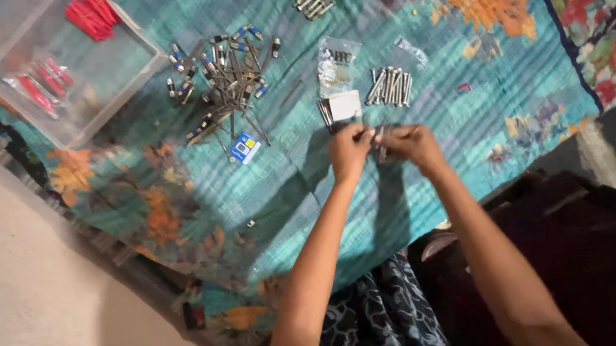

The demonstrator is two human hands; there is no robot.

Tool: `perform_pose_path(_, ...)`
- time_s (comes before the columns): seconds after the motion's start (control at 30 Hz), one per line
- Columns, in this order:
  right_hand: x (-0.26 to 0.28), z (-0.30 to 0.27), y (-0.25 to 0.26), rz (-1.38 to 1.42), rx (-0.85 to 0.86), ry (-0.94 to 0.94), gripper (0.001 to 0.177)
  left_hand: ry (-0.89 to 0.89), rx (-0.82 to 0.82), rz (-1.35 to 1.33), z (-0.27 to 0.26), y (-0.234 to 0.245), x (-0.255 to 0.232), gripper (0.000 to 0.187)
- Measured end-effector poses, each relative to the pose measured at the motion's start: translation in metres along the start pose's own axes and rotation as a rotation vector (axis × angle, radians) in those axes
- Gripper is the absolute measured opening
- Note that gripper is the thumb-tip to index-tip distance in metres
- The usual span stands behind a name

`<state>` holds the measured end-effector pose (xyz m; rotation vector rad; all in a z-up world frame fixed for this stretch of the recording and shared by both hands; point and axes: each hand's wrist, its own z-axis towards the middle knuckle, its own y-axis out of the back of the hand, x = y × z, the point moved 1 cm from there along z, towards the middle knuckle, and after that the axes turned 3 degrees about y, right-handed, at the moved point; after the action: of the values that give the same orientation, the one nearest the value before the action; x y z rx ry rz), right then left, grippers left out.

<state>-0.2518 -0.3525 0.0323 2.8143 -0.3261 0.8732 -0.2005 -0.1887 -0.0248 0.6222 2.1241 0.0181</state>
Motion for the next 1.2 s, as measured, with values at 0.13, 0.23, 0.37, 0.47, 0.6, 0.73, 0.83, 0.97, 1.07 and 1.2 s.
perform_pose_path(0.13,-0.003,0.007,-0.053,0.069,0.01,-0.066,0.019,0.068,-0.104,-0.068,-0.01,0.04,0.023,0.018)
perform_pose_path(0.23,0.001,0.019,-0.078,-0.097,0.0,0.069,0.027,0.091,-0.171,-0.037,-0.006,0.066,0.025,0.018)
perform_pose_path(0.37,0.019,0.036,-0.1,-0.501,-0.153,0.254,0.023,0.065,-0.287,-0.008,0.015,0.079,0.015,0.018)
perform_pose_path(0.47,0.029,0.041,-0.11,-0.603,-0.214,0.394,0.025,0.023,-0.319,0.127,0.026,0.078,0.011,0.019)
perform_pose_path(0.6,0.038,0.038,-0.118,-0.639,-0.252,0.395,0.026,0.048,-0.29,0.123,0.027,0.078,0.013,0.017)
perform_pose_path(0.73,0.036,0.031,-0.117,-0.621,-0.343,0.431,0.029,0.077,-0.235,0.073,0.028,0.078,0.015,0.02)
perform_pose_path(0.83,0.036,0.031,-0.116,-0.653,-0.35,0.436,0.03,0.062,-0.228,0.056,0.027,0.078,0.016,0.022)
perform_pose_path(0.97,0.041,0.031,-0.113,-0.447,-0.196,0.551,0.033,0.036,-0.178,0.069,0.026,0.08,0.015,0.032)
perform_pose_path(1.07,0.047,0.026,-0.105,-0.509,-0.134,0.634,0.049,0.001,-0.173,0.067,0.026,0.081,0.015,0.045)
perform_pose_path(1.2,0.05,0.016,-0.093,-0.581,-0.022,0.676,0.074,-0.006,-0.107,-0.031,0.027,0.081,0.015,0.071)
